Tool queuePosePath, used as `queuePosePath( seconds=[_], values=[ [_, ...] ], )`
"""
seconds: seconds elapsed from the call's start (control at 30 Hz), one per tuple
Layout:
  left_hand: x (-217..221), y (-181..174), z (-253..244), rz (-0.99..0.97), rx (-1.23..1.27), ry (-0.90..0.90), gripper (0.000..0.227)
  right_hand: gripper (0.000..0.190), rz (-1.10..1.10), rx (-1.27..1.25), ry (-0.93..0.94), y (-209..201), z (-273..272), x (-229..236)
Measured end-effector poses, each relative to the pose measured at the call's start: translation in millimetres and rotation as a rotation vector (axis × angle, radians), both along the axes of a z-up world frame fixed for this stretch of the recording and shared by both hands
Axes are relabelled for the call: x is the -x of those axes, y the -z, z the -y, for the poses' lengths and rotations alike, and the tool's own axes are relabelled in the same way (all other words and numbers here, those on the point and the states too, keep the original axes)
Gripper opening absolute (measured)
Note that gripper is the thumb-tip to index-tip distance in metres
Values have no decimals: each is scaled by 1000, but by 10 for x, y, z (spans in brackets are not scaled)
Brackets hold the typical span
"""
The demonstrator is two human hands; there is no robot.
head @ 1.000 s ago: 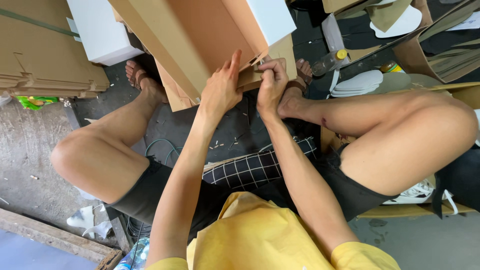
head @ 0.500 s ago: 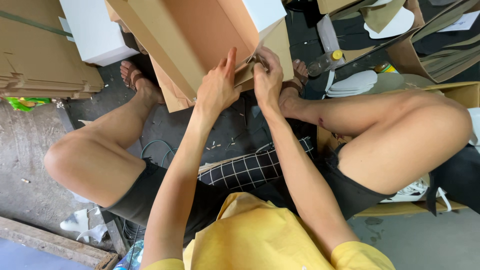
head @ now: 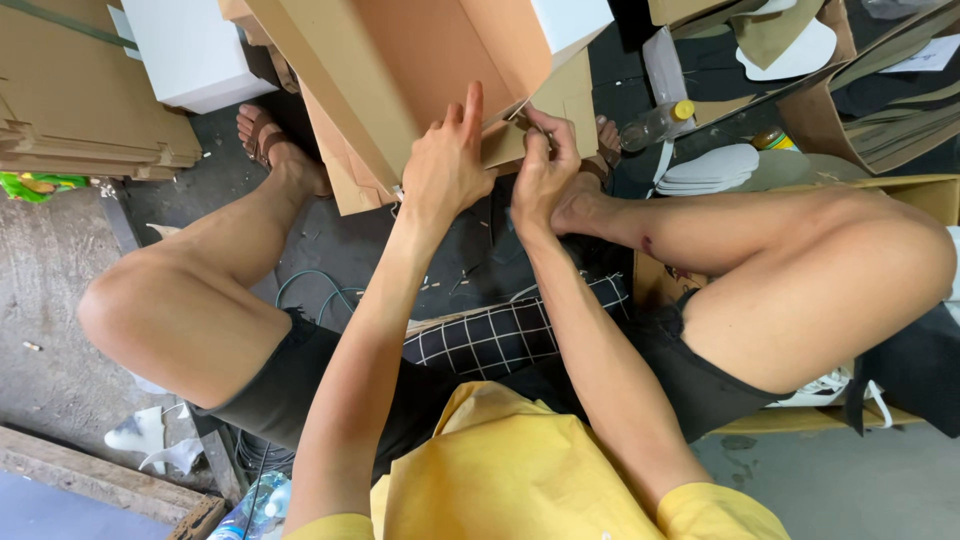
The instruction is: The person assembles a cardboard box by folding the flaps and securing them with white tape. They then place a white rectangular object inside the box and continue to fold and tape the remaining flaps to close it.
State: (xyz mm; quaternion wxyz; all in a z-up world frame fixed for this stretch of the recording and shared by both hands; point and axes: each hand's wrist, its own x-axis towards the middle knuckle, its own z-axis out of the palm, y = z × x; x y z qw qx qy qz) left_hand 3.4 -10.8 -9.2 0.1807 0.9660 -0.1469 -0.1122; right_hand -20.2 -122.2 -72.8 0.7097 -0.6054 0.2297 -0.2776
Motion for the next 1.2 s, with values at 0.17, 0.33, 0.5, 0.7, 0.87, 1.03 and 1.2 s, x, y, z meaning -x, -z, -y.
queuePosePath(
  seconds=[0.17, 0.33, 0.5, 0.7, 0.87, 1.03, 1.2],
  values=[
    [-6, -5, 3, 22, -17, -6, 90, 24, 3, -34, 30, 44, -21, 54],
    [5, 71, 4, 71, -42, 5, 92, 20, 59, -89, 10, 105, -5, 70],
    [6, 55, 4, 76, -42, 5, 93, 19, 64, -74, 8, 80, -20, 76],
    [16, 56, 7, 77, -52, 22, 88, 24, -8, -39, 38, 20, -11, 73],
    [14, 86, -53, 191, -57, 122, 65, 21, -3, -34, -67, -111, 29, 57],
    [-26, 33, -144, 156, -34, 211, 80, 42, 60, -103, -151, 351, 47, 102],
    [-37, -66, -166, 71, 105, 231, 79, 43, 118, 49, -255, 435, 93, 103]
  ],
)
